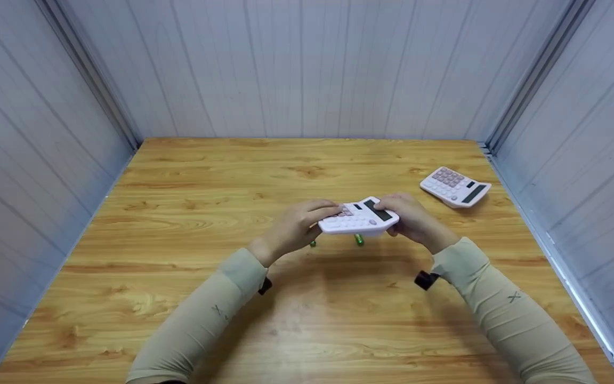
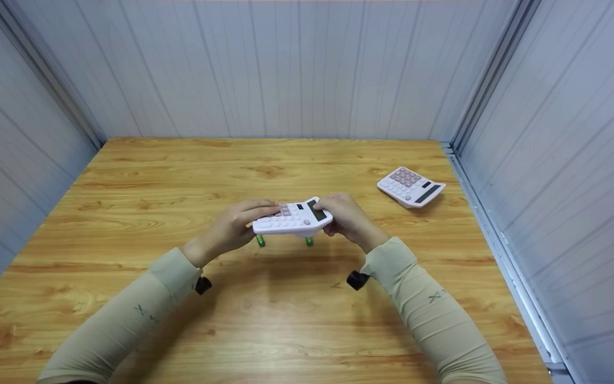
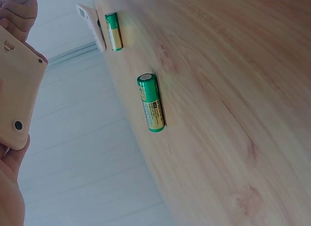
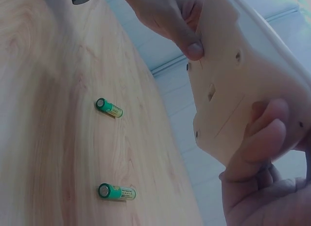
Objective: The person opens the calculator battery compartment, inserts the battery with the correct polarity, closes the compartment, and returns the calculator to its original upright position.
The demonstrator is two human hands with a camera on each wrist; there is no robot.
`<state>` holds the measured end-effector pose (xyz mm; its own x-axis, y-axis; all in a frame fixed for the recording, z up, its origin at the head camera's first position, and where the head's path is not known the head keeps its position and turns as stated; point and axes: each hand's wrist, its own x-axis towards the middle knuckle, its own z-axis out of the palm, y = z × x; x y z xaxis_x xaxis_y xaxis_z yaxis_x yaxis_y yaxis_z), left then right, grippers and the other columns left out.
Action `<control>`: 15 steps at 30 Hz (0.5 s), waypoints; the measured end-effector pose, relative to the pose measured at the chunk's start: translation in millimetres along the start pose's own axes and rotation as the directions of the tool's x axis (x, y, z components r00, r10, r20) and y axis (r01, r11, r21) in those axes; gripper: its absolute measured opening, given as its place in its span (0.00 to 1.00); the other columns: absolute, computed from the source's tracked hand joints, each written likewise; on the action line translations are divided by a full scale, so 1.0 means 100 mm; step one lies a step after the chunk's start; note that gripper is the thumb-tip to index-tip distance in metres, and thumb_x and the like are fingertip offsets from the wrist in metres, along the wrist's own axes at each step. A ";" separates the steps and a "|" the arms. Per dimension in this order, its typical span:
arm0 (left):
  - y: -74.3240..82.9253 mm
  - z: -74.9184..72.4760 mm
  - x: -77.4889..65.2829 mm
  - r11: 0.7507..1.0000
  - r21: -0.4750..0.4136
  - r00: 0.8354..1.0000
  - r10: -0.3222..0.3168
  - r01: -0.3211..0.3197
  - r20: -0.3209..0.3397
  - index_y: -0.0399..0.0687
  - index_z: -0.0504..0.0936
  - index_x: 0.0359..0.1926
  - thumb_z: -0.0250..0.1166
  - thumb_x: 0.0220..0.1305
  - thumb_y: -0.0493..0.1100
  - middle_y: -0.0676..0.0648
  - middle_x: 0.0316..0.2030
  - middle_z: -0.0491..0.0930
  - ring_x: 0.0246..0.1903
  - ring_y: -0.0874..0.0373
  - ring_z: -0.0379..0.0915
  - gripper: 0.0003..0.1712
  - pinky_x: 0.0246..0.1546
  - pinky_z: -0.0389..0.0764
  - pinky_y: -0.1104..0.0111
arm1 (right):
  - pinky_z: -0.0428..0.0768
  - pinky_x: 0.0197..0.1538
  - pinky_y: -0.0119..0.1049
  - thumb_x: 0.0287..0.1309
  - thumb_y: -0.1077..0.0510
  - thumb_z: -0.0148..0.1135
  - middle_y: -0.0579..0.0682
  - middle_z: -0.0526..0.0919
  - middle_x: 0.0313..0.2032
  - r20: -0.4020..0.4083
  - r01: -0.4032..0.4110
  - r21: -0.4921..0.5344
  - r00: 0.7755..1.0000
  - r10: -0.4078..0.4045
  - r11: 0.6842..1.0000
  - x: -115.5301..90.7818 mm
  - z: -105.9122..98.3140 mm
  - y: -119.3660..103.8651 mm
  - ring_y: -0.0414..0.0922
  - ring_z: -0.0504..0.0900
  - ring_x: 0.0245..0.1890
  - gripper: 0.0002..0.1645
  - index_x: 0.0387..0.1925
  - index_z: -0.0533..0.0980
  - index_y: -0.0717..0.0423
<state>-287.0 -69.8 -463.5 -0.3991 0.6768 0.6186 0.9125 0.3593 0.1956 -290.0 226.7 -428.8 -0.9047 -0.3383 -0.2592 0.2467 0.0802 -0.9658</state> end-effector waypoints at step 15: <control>0.06 -0.08 0.02 0.989 -0.133 0.996 -0.070 0.061 -0.062 0.41 0.86 0.64 0.68 0.76 0.35 0.40 0.57 0.90 0.57 0.46 0.88 0.18 0.59 0.89 0.56 | 0.87 0.42 0.28 0.79 0.64 0.56 0.43 0.90 0.39 -0.157 0.264 0.080 0.956 -0.249 0.961 -0.03 -0.07 -0.07 0.37 0.88 0.38 0.12 0.48 0.86 0.57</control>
<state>-282.1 -71.3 -455.3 -0.4555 0.6091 0.6492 0.8902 0.3112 0.3326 -291.6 234.1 -421.6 -0.9806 -0.1959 -0.0089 0.0265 -0.0870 -0.9959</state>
